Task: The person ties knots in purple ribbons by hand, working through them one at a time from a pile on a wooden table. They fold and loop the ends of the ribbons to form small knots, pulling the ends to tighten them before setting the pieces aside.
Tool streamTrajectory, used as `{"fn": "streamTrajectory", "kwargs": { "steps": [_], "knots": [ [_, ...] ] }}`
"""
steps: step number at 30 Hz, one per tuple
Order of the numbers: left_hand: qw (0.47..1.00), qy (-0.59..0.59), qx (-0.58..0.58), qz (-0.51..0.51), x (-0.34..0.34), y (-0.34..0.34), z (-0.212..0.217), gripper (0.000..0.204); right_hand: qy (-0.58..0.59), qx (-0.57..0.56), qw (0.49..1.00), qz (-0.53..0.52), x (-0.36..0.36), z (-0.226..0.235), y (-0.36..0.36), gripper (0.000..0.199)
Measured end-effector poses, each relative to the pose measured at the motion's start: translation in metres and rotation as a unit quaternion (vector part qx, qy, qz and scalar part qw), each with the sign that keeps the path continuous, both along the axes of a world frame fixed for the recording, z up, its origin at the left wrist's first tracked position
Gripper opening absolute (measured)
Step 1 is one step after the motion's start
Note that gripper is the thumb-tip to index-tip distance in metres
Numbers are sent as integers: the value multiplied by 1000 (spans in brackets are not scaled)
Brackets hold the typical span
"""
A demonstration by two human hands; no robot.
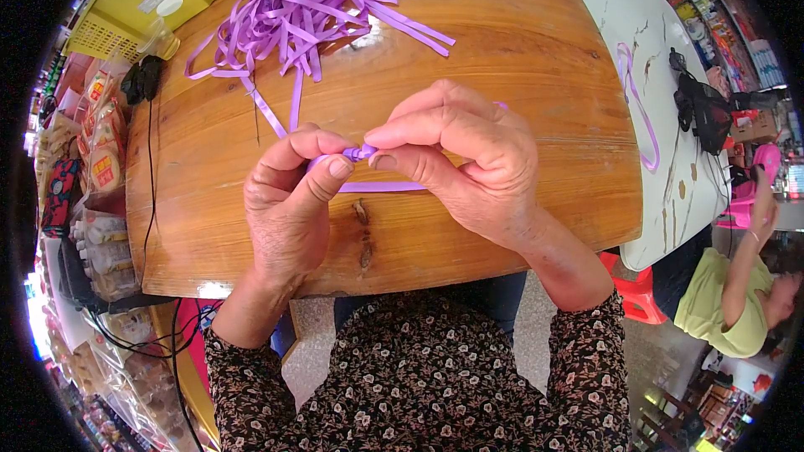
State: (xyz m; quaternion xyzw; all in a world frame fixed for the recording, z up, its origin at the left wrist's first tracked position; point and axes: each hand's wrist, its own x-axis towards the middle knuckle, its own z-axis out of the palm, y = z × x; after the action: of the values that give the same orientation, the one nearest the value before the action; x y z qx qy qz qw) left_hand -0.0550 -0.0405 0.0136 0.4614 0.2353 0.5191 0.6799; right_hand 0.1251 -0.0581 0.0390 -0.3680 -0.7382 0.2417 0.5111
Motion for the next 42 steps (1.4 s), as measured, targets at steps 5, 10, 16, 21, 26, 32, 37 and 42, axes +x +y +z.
{"fn": "streamTrajectory", "kwargs": {
  "steps": [5, 10, 16, 21, 26, 32, 37, 42],
  "knots": [
    [1000, 2, 10, 5, 1, 0, -2, 11, -11, 27, 999, -39, -3, 1, 0, 15],
    [1000, 10, 11, 11, 2, -1, 0, 11, -36, 45, 997, -49, -5, 3, -1, 15],
    [999, 35, 35, 21, 1, -2, 0, 9, -61, 73, 995, -32, -2, 2, 0, 18],
    [991, 87, 87, 42, -1, -1, -3, 10, -73, 76, 994, -33, -3, 3, -1, 15],
    [973, 152, 154, 77, -3, -5, 3, 11, -66, 78, 994, -48, -4, 4, -2, 16],
    [967, 174, 162, 96, -3, -6, 2, 9, -79, 98, 992, -17, -3, 3, -2, 12],
    [984, 127, 103, 67, -3, -6, 0, 7, -122, 166, 978, -31, -3, 1, 0, 12],
    [998, 53, 27, 30, -2, -8, -1, 7, -126, 161, 979, -24, -3, 1, 1, 11]
  ]
}}
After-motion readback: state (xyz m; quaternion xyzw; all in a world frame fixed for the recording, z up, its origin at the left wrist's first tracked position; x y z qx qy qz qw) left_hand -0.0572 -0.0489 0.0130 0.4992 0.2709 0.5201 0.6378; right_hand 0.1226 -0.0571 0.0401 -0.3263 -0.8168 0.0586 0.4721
